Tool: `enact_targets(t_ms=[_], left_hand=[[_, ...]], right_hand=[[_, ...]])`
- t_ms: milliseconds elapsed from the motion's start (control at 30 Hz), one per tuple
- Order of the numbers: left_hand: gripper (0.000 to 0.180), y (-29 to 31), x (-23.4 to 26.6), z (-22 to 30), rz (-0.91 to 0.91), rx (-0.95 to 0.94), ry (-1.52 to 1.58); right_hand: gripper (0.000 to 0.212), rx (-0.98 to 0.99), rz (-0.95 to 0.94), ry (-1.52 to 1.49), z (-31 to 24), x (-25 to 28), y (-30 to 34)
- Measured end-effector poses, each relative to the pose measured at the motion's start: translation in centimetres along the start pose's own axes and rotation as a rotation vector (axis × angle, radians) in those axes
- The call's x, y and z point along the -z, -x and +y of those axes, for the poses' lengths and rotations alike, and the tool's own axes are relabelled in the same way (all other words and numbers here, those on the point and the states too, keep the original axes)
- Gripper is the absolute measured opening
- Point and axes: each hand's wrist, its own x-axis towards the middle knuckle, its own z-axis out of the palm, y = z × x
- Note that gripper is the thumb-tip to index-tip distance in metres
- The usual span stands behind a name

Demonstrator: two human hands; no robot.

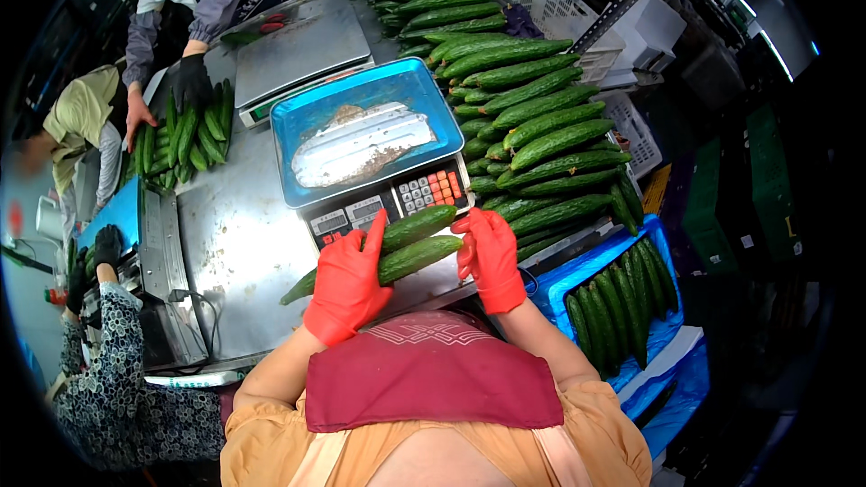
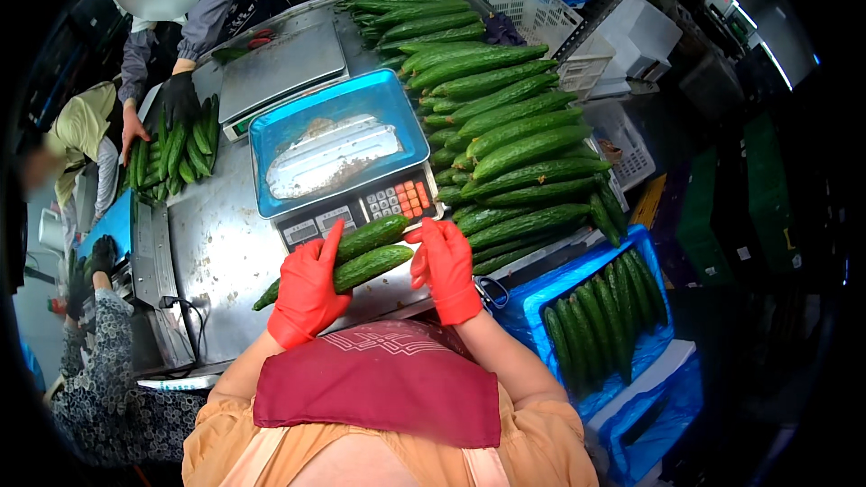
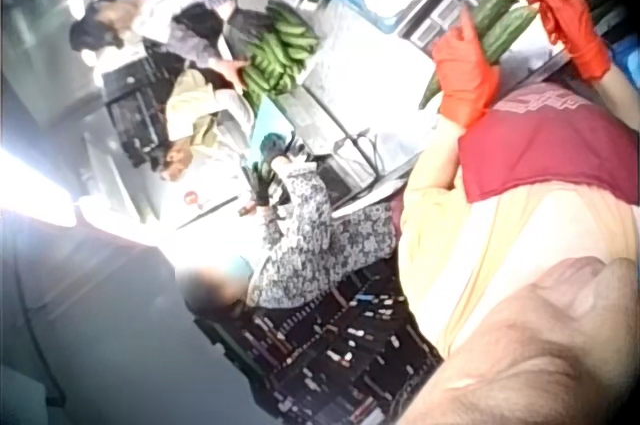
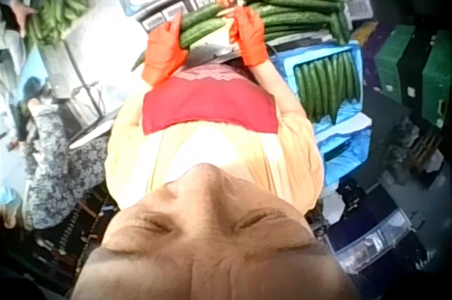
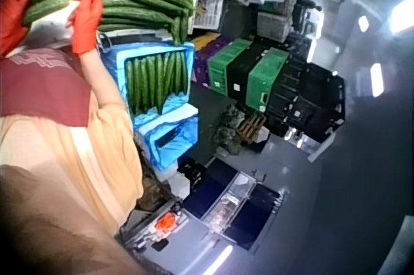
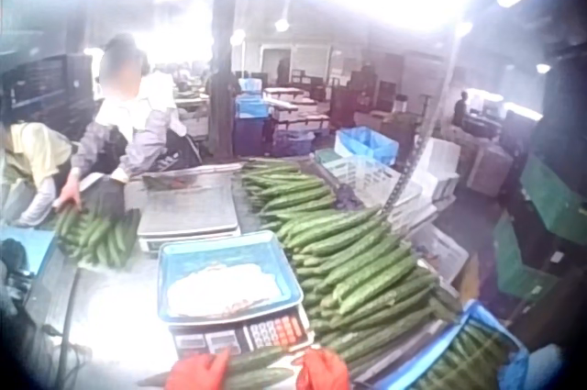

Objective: The person picks up cucumbers from a tray, places them onto a digital scale to weigh them, and then moves them onto the workstation table.

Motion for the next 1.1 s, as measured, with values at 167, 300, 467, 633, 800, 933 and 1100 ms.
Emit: enact_targets(t_ms=[167, 300, 467, 633, 800, 933, 1100], left_hand=[[0.090, -0.1, -0.3, -0.5, 0.060, -0.010, 0.048], [0.089, 0.0, -0.7, -0.6, 0.087, 0.000, 0.141], [0.086, -0.5, -0.5, -0.9, 0.121, 0.007, 0.158], [0.085, -0.7, 0.2, -1.6, 0.106, 0.065, 0.216], [0.071, -1.5, 2.3, -6.4, 0.110, 0.505, 1.248], [0.066, -2.8, 4.7, -9.1, 0.417, 0.553, 1.953], [0.062, -2.7, 4.2, -9.8, 0.465, 0.305, 2.413]], right_hand=[[0.031, 0.144, -0.025, 0.133, 0.3, -1.0, 1.0], [0.027, 0.093, -0.143, -0.015, 0.4, -0.5, 0.8], [0.031, 0.121, -0.119, 0.014, 0.4, -0.3, 0.0], [0.024, 0.261, -0.113, 0.090, 0.1, -1.4, 0.0], [0.032, 0.098, -0.120, 0.197, -0.5, 0.0, 0.1], [0.041, -0.105, -0.205, 0.375, 2.4, 2.3, 0.8], [0.024, -0.031, -0.370, 0.395, 5.1, 1.3, 0.3]])
